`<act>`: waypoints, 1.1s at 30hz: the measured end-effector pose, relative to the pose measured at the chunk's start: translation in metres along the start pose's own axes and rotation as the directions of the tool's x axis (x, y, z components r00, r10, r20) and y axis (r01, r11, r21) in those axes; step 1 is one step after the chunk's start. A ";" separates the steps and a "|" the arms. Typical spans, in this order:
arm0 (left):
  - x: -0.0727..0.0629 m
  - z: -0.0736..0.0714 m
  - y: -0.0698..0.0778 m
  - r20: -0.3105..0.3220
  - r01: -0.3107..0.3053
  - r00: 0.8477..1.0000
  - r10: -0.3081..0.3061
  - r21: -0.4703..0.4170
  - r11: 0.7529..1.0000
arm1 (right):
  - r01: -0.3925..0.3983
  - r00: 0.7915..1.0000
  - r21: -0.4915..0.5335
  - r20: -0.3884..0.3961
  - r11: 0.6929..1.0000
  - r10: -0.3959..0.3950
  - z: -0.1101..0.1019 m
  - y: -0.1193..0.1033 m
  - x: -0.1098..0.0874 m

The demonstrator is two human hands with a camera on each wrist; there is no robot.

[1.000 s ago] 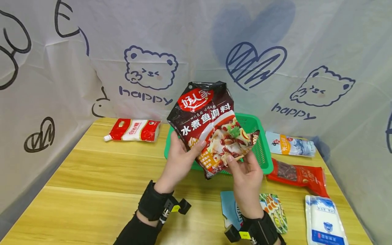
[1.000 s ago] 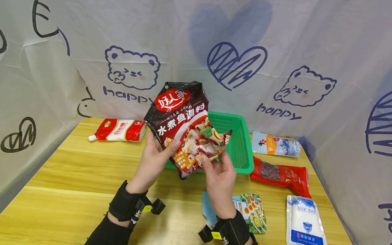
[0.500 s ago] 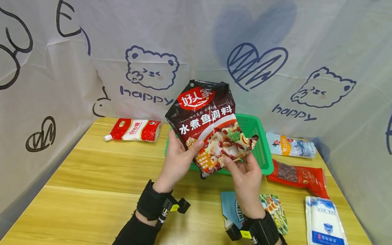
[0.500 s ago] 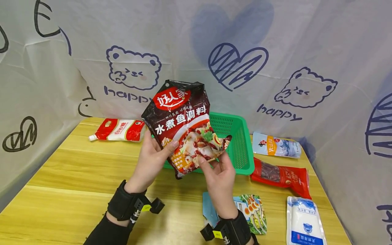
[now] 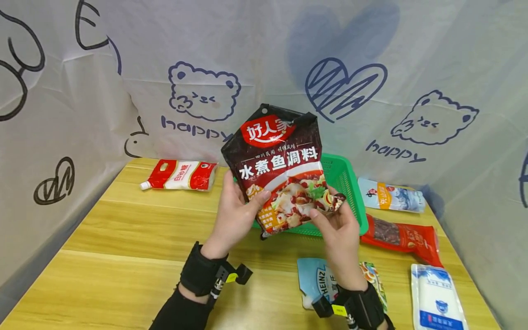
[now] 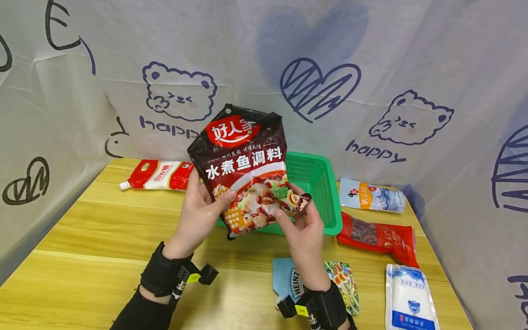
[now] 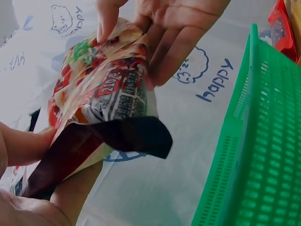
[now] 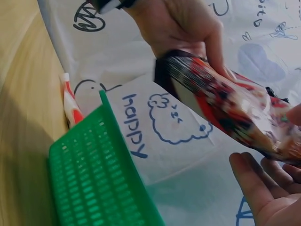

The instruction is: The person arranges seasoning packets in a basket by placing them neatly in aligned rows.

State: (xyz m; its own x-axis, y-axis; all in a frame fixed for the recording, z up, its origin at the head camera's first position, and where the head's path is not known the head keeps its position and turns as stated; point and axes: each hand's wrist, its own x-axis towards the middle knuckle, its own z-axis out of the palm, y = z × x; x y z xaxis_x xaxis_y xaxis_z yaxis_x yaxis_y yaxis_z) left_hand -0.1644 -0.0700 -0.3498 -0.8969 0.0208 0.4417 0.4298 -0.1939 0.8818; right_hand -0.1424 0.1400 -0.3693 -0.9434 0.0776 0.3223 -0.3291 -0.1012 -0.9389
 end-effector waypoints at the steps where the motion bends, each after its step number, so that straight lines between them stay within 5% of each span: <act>1: 0.000 -0.001 0.001 0.001 -0.001 1.000 0.001 0.014 1.000 | 0.003 1.000 0.001 0.003 1.000 -0.003 -0.001 -0.001 0.001; 20: 0.000 -0.022 0.008 0.130 0.064 0.987 -0.092 0.206 0.977 | 0.030 0.999 -0.017 0.026 0.999 -0.030 -0.025 -0.008 0.013; 28: 0.000 -0.024 0.008 0.254 0.089 0.953 -0.164 0.284 0.955 | -0.075 0.996 -0.107 0.039 0.991 0.080 -0.037 -0.019 0.014; 33: 0.000 -0.026 0.006 0.366 0.046 0.914 -0.177 0.341 0.939 | -0.117 0.985 -0.152 0.111 0.981 0.135 -0.046 -0.022 0.017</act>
State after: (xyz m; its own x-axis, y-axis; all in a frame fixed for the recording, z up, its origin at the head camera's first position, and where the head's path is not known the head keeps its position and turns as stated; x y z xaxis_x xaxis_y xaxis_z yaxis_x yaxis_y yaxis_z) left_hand -0.1644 -0.0965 -0.3490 -0.8576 0.4123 0.3076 0.3980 0.1528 0.9046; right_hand -0.1496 0.1897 -0.3485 -0.9778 -0.0474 0.2041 -0.2061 0.0420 -0.9776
